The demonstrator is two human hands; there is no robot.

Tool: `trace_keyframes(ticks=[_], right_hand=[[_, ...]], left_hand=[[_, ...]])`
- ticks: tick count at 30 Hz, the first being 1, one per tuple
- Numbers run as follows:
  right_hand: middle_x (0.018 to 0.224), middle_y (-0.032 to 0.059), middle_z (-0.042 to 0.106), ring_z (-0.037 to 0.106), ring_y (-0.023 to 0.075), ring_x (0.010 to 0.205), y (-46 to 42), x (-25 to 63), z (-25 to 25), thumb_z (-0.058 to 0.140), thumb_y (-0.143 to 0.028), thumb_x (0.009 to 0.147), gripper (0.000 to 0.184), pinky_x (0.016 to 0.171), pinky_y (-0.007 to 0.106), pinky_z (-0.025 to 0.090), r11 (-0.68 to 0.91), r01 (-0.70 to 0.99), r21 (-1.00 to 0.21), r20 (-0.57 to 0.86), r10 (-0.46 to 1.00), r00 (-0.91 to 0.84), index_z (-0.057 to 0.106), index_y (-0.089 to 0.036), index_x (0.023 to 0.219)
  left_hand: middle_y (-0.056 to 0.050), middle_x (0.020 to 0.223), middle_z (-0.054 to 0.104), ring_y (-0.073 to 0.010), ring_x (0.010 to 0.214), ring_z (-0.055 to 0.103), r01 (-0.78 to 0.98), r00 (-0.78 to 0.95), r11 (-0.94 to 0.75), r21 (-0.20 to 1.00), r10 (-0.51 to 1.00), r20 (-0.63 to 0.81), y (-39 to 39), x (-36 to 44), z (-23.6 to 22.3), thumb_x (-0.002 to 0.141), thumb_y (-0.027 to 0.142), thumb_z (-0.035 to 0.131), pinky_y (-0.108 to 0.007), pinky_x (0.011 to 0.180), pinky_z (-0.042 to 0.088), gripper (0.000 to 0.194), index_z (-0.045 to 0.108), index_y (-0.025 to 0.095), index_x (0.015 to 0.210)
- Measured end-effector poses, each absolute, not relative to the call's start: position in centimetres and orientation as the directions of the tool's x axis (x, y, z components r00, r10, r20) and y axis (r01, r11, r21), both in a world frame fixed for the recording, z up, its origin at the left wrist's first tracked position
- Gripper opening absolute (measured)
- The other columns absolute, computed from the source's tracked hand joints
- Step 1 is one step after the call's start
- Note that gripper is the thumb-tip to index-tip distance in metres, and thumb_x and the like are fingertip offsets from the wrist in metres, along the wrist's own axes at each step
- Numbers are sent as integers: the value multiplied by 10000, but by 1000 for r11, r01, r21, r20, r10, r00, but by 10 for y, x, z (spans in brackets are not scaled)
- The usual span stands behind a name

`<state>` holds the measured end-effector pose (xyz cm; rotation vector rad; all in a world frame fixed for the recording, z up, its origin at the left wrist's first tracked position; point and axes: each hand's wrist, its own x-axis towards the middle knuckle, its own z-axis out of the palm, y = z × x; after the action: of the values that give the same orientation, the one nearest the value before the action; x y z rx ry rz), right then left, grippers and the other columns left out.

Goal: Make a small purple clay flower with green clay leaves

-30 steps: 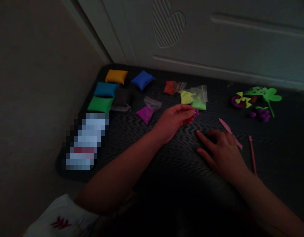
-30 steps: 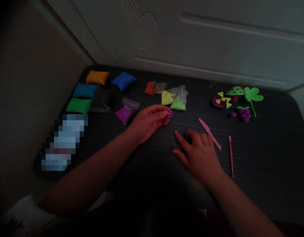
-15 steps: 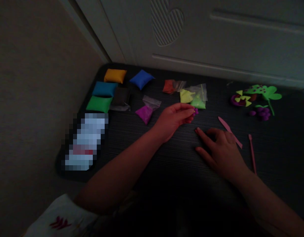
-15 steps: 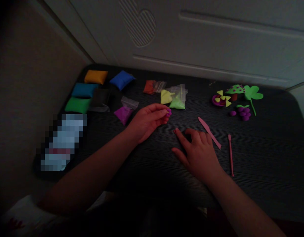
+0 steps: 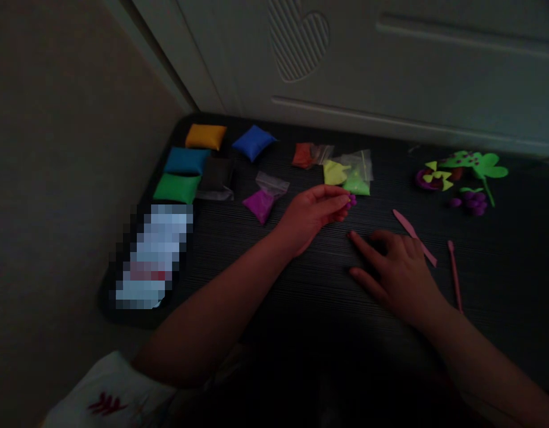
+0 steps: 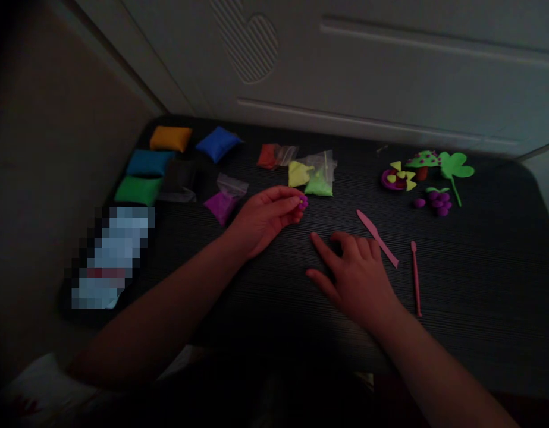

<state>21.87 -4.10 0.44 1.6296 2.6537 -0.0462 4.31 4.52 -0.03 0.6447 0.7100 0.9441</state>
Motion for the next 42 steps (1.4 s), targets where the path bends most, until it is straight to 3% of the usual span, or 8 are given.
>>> trace_keyframes(ticks=[8,18,26,30,33,36,39,42], right_hand=[[1106,131,455,436,233,977,-36,225,0,487,-452,787,607,844,392,378,351,905,-240,114,936,-332,372,-156,1304],[946,40,587,517,174,895,-24,214,-1,491,-323,820,187,802,356,369,362,843,-397,118,931,-345,621,-219,904],[1058,39,581,494,192,1008,-28,233,14,447,-321,846,258,847,372,335,398,878,-267,78,917,-392,592,-259,1049],[1070,66,567,523,189,959,-29,253,18,464,-345,828,337,815,328,396,146,960,-239,99,987,-126,544,-197,1120],[991,62,591,566,176,837,-26,265,21,437,-363,835,310,735,297,433,-23,983,-183,6,1000,24,582,-185,1043],[892,59,610,581,173,745,-21,266,24,391,-323,850,273,648,288,426,-13,999,-52,-69,998,10,616,-185,921],[815,73,615,585,198,712,-17,262,25,412,-314,830,237,577,291,398,8,998,61,-29,1000,-7,600,-171,850],[713,50,616,581,190,600,-22,255,23,433,-341,816,204,495,277,364,-71,997,12,52,996,70,556,-178,816]], left_hand=[[1,772,627,-48,658,557,-480,407,448,755,875,-260,45,43,0,708,155,614,-194,659,426,98,616,132,803],[6,754,625,-49,653,555,-467,398,429,773,883,-249,45,42,-2,704,169,621,-187,652,429,92,625,142,792],[-2,772,628,-58,673,562,-452,390,417,788,887,-245,46,41,-4,704,176,626,-188,663,438,110,621,142,808],[-4,779,625,-60,675,559,-453,399,420,786,884,-243,47,41,-5,709,177,623,-189,666,439,117,618,141,820],[-1,770,624,-58,672,556,-451,408,423,786,881,-239,47,41,-5,709,177,624,-186,662,436,117,617,145,821],[-1,771,622,-59,680,556,-454,411,420,786,881,-234,47,41,-5,708,181,626,-187,668,436,116,617,145,818],[1,775,620,-56,679,555,-458,408,415,787,884,-228,46,41,-4,707,188,626,-185,668,435,116,619,145,814],[0,774,618,-54,674,551,-451,403,408,794,887,-226,46,41,-3,703,193,627,-181,663,432,115,624,148,809]])
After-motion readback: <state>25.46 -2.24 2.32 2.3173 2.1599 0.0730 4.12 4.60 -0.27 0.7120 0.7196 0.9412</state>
